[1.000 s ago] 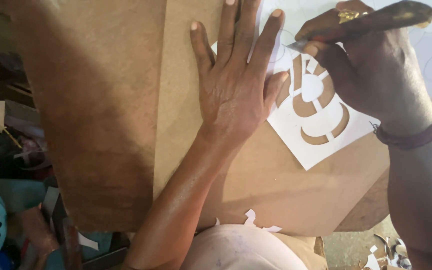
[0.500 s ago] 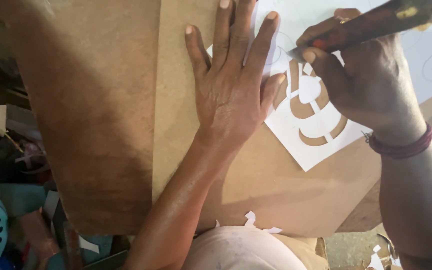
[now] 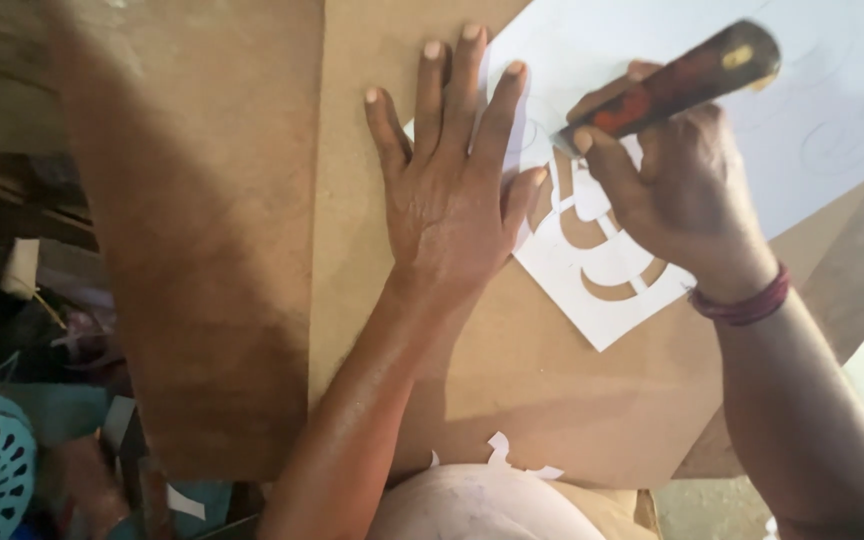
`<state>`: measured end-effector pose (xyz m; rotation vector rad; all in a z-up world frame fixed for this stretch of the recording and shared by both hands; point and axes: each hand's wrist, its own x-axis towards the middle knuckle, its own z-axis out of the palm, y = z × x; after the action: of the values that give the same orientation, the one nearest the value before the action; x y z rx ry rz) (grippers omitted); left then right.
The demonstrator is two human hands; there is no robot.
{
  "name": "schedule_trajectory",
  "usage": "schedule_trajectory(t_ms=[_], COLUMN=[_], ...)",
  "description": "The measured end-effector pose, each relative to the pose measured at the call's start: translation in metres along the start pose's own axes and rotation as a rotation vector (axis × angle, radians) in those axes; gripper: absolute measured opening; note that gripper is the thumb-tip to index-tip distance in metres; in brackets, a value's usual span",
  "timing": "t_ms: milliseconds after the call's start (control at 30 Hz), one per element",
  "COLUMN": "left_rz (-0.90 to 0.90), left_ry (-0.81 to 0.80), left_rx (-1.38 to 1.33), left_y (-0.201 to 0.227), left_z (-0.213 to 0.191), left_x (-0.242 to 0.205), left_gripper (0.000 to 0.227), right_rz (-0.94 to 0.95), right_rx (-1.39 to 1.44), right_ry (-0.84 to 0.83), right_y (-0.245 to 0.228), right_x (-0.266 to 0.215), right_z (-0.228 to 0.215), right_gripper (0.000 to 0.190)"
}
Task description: Cutting out characters from a paper stencil using a utility knife.
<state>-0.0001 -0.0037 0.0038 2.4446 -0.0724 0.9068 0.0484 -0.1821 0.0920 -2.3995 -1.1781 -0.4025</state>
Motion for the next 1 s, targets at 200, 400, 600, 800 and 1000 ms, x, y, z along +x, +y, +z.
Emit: schedule_trajectory(t_ms=[200,400,600,800,1000], left_rz=[-0.027,-0.019,-0.021,-0.067,-0.077], left_ry=[0.062,0.111,0.095,0.083,0.053], left_rx=[-0.037,-0.002,-0.006,-0.035,-0.014], left_y=[-0.002,-0.015,-0.022,-0.027,-0.029], left_z=[-0.014,-0.025,-0.035,-0.031,-0.026], left_x=[0.001,0.0,0.009,0.008,0.008], left_gripper=[0.084,0.084,0.089,0.093,0.095], right_rz=[0.117,0.035,-0.126,-0.413,-0.322], right_rx=[0.378,0.337,0.197,0.152,-0.088], right_ry=[0.177,0.108,-0.037,-0.286,-0.397], right_y=[0.013,0.012,0.006,0.013,-0.013], right_x=[-0.016,-0.009,0.046,0.091,0.105], right_z=[0.01,0.008,-0.007,-0.013,-0.023], right_gripper=[0.008,0.009,0.01,0.013,0.022])
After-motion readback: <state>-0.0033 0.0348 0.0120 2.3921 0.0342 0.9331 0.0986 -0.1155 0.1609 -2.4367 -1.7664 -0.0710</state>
